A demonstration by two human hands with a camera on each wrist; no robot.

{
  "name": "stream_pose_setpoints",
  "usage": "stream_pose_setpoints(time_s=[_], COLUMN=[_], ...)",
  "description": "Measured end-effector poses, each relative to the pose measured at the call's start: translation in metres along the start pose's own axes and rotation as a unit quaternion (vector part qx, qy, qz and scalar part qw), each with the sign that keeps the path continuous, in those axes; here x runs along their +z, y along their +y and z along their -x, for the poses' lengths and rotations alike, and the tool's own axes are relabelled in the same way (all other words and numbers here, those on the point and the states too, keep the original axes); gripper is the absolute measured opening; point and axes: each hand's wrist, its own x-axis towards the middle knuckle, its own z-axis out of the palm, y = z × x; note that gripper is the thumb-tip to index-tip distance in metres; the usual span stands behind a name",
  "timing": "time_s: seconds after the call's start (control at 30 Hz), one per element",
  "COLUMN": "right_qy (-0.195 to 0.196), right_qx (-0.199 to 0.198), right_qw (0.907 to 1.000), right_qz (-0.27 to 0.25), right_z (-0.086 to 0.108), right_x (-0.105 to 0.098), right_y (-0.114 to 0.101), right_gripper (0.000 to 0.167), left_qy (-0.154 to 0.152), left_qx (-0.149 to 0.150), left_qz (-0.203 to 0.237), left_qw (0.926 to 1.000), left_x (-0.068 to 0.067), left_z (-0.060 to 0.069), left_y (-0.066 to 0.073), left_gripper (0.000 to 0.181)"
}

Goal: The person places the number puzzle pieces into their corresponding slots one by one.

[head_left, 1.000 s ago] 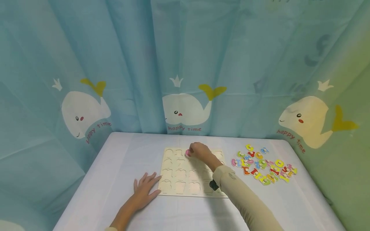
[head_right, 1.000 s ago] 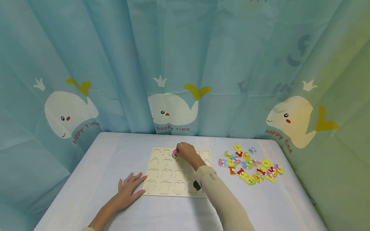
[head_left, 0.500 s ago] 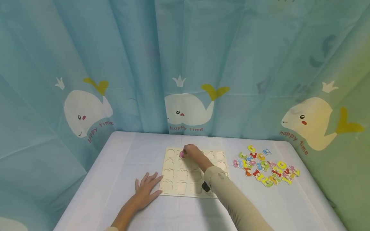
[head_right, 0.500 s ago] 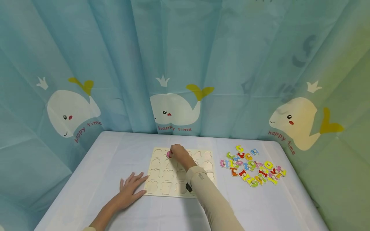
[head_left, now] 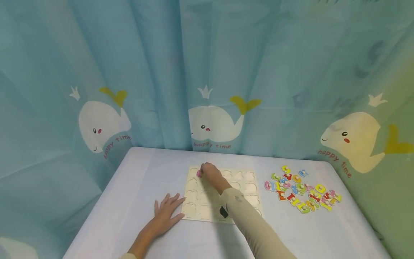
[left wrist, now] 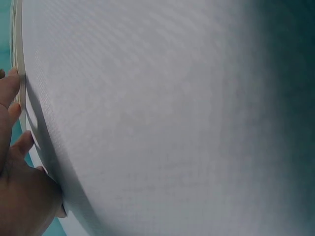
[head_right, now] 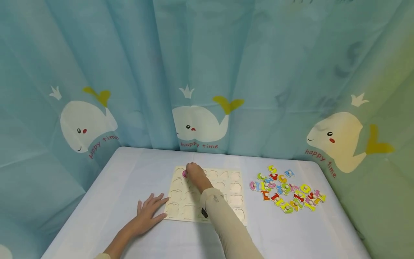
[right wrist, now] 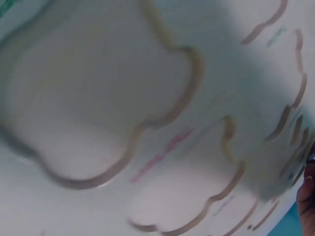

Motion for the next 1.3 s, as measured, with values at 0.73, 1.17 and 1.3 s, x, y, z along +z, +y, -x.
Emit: stream_pose_setpoints(time_s=[0.73, 1.17, 1.3], right_qy=[0.043, 0.020, 0.043], right_qx=[0.000, 0.034, 0.050], right_qw=[0.9985, 0.9992, 0.9976], right_qz=[0.035, -0.001, 0.017], right_z=[-0.017, -0.009, -0.002], right_x=[0.009, -0.008, -0.019], right_y=[-0.024, -0.007, 0.020], right_gripper=[0.016, 0.018, 0.015], left_qy=[-0.009, -0.010, -0.013], left_qx=[0.011, 0.005, -0.005], left_qz=[0.007, 0.006, 0.007], left_qw=[0.9999, 0.9999, 0.9999], left_x=[0.002, -0.001, -0.001], left_z=[-0.004, -0.002, -0.002], left_y=[-0.002, 0.001, 0.002], left_gripper=[0.050, 0.049, 0.051])
